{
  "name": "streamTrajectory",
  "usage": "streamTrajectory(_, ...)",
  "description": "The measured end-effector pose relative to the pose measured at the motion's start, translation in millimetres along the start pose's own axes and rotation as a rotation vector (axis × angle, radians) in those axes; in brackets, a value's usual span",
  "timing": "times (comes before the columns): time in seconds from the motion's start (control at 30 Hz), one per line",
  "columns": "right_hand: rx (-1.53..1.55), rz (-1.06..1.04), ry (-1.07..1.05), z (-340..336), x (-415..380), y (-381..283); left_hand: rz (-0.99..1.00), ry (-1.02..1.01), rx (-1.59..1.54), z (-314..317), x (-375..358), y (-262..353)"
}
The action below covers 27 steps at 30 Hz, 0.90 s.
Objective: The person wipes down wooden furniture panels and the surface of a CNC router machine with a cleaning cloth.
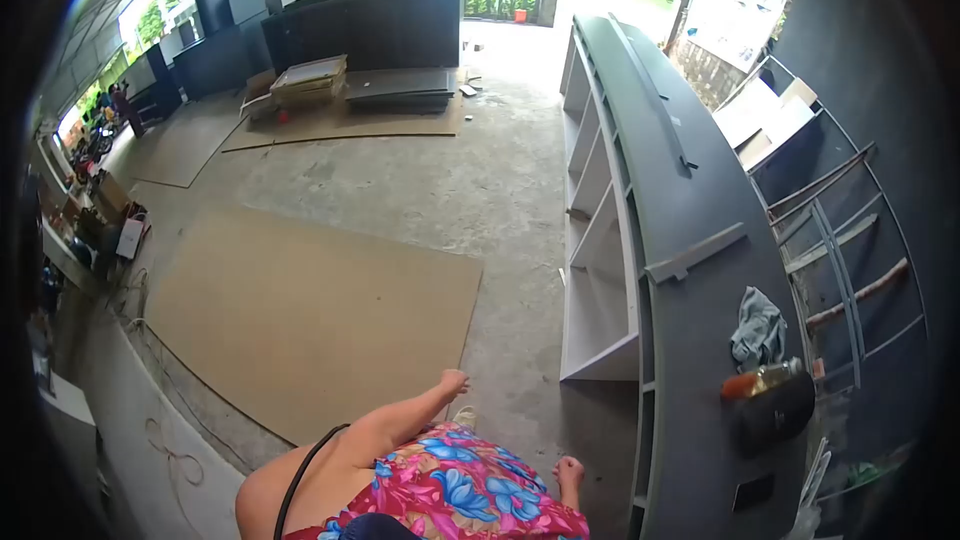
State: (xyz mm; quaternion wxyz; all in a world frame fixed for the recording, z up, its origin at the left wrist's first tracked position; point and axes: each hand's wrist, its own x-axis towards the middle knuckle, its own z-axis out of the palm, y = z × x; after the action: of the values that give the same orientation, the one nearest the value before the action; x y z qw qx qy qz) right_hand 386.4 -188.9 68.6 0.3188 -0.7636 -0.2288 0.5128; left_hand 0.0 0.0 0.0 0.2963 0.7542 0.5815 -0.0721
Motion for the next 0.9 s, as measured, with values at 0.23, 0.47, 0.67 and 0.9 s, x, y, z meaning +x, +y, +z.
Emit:
streamTrajectory(0.23, -0.187, -0.088, -0.081, 97.8, 35.5, -113.0, -0.694, 0.245, -1.54, -123.0, -21.9, -23.9)
streamTrajectory(0.47, -0.336, -0.209, -0.159, 156.4, 101.6, -183.8, -0.822, 0.445, -1.646, -162.6, -15.5, -64.1)
streamTrajectory(0.67, -0.413, -0.219, -0.225, 208.7, 159.8, -246.4, -0.912, 0.495, -1.682, -179.9, 3.9, -94.7)
streamTrajectory(0.9, -0.427, -0.212, -0.259, 255.6, 267.7, -328.7, -1.008, 0.487, -1.636, -233.6, 89.4, -129.6)
